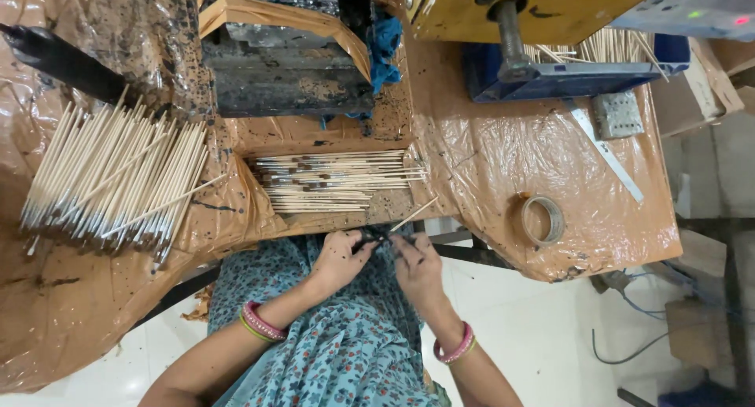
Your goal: The person organizes a bundle of incense sticks into a cardboard box, luego repeatedly selects a single stick and dips one end into a dark liquid at a workstation.
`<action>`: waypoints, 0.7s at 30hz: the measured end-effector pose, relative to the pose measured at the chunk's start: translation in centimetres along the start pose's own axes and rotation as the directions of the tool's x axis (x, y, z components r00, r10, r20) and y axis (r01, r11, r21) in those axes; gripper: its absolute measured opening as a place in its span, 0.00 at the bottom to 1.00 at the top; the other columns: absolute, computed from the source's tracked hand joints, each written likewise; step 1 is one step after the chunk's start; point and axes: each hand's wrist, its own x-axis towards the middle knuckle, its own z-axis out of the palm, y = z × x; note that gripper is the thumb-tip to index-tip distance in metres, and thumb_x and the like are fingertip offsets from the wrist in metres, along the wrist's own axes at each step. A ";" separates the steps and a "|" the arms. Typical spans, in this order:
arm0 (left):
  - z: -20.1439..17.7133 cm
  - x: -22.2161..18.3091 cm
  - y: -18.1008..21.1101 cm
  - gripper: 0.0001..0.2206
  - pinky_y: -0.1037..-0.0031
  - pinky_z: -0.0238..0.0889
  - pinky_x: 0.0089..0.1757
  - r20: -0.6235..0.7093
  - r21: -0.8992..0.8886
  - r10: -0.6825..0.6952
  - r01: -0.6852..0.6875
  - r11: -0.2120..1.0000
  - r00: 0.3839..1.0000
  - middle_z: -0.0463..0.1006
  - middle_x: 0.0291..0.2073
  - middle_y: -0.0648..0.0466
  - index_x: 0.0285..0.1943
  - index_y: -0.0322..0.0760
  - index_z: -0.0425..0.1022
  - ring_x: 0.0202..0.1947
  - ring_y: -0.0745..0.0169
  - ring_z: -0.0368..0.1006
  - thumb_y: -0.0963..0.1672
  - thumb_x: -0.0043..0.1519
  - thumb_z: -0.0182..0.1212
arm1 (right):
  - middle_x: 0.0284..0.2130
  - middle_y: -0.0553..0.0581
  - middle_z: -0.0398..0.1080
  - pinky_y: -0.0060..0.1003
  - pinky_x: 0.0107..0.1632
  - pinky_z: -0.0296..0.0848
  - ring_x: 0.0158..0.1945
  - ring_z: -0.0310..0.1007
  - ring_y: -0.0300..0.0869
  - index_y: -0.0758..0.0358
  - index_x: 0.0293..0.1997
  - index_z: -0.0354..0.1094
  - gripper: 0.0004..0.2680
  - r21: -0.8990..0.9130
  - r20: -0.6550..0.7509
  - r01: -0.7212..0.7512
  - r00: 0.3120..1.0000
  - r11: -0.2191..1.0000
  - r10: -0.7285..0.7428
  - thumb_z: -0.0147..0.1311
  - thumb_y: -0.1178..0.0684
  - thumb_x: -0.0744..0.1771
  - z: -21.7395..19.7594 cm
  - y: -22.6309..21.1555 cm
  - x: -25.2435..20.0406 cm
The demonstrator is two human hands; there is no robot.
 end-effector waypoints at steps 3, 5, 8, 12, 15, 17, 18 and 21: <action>0.3 -0.6 0.8 0.04 0.63 0.63 0.24 -0.022 0.096 0.106 -0.103 0.990 0.994 0.75 0.21 0.39 0.35 0.31 0.80 0.19 0.43 0.71 0.40 0.58 0.65 | 0.34 0.61 0.68 0.42 0.40 0.72 0.37 0.71 0.53 0.64 0.50 0.75 0.14 -0.080 -0.027 -0.075 0.997 0.994 0.073 0.55 0.66 0.61 -1.3 1.4 0.9; 0.3 -0.4 0.7 0.04 0.61 0.64 0.25 -0.018 0.113 0.162 -0.159 0.981 0.987 0.76 0.22 0.39 0.35 0.31 0.80 0.22 0.38 0.73 0.40 0.58 0.65 | 0.33 0.61 0.68 0.44 0.40 0.71 0.36 0.70 0.54 0.64 0.51 0.75 0.13 -0.182 -0.087 -0.142 0.988 0.973 0.127 0.56 0.66 0.62 -1.2 1.1 1.3; 0.7 -0.6 0.3 0.11 0.57 0.64 0.25 -0.010 0.197 0.120 -0.116 0.974 0.993 0.75 0.21 0.38 0.27 0.29 0.74 0.23 0.36 0.73 0.42 0.59 0.66 | 0.36 0.63 0.68 0.43 0.39 0.72 0.36 0.71 0.54 0.65 0.51 0.75 0.14 -0.151 -0.135 -0.104 0.987 0.983 0.084 0.55 0.66 0.62 -0.2 -0.1 -0.3; 0.5 -0.9 0.7 0.09 0.56 0.66 0.29 0.037 0.199 0.138 -0.143 0.969 0.990 0.75 0.24 0.38 0.29 0.29 0.73 0.27 0.36 0.74 0.41 0.60 0.63 | 0.37 0.64 0.67 0.44 0.40 0.73 0.37 0.72 0.55 0.64 0.51 0.74 0.15 -0.138 -0.008 0.025 1.000 0.990 -0.027 0.56 0.65 0.61 -0.9 2.4 -0.3; 0.9 -1.6 0.3 0.09 0.55 0.67 0.32 0.059 0.222 0.211 -0.219 0.950 0.976 0.76 0.26 0.38 0.30 0.28 0.72 0.29 0.35 0.74 0.41 0.62 0.61 | 0.37 0.62 0.68 0.43 0.40 0.73 0.37 0.72 0.54 0.64 0.53 0.74 0.15 -0.183 -0.085 -0.040 0.996 0.982 0.024 0.56 0.65 0.62 -1.2 2.9 -0.1; 0.9 -1.1 -0.1 0.08 0.56 0.68 0.32 0.034 0.238 0.277 -0.277 0.931 0.960 0.76 0.27 0.38 0.31 0.28 0.72 0.29 0.35 0.74 0.41 0.62 0.61 | 0.40 0.62 0.70 0.42 0.42 0.74 0.39 0.72 0.53 0.65 0.54 0.73 0.14 -0.170 -0.160 -0.049 0.987 0.984 0.022 0.55 0.66 0.63 -0.6 2.1 0.0; 0.9 -1.3 -0.4 0.07 0.55 0.68 0.33 0.063 0.253 0.293 -0.300 0.920 0.954 0.76 0.26 0.38 0.31 0.29 0.72 0.29 0.35 0.74 0.40 0.61 0.60 | 0.37 0.63 0.68 0.43 0.41 0.74 0.38 0.72 0.54 0.64 0.52 0.75 0.14 -0.177 -0.114 -0.032 0.993 0.984 0.011 0.56 0.65 0.62 0.0 1.4 -0.9; 1.1 -1.4 -1.0 0.06 0.55 0.69 0.34 0.089 0.267 0.307 -0.320 0.909 0.948 0.76 0.26 0.38 0.30 0.29 0.72 0.30 0.35 0.75 0.39 0.60 0.59 | 0.35 0.65 0.65 0.44 0.41 0.74 0.37 0.72 0.55 0.63 0.50 0.76 0.15 -0.111 -0.028 0.030 0.999 0.993 -0.033 0.56 0.64 0.60 0.2 1.1 -1.5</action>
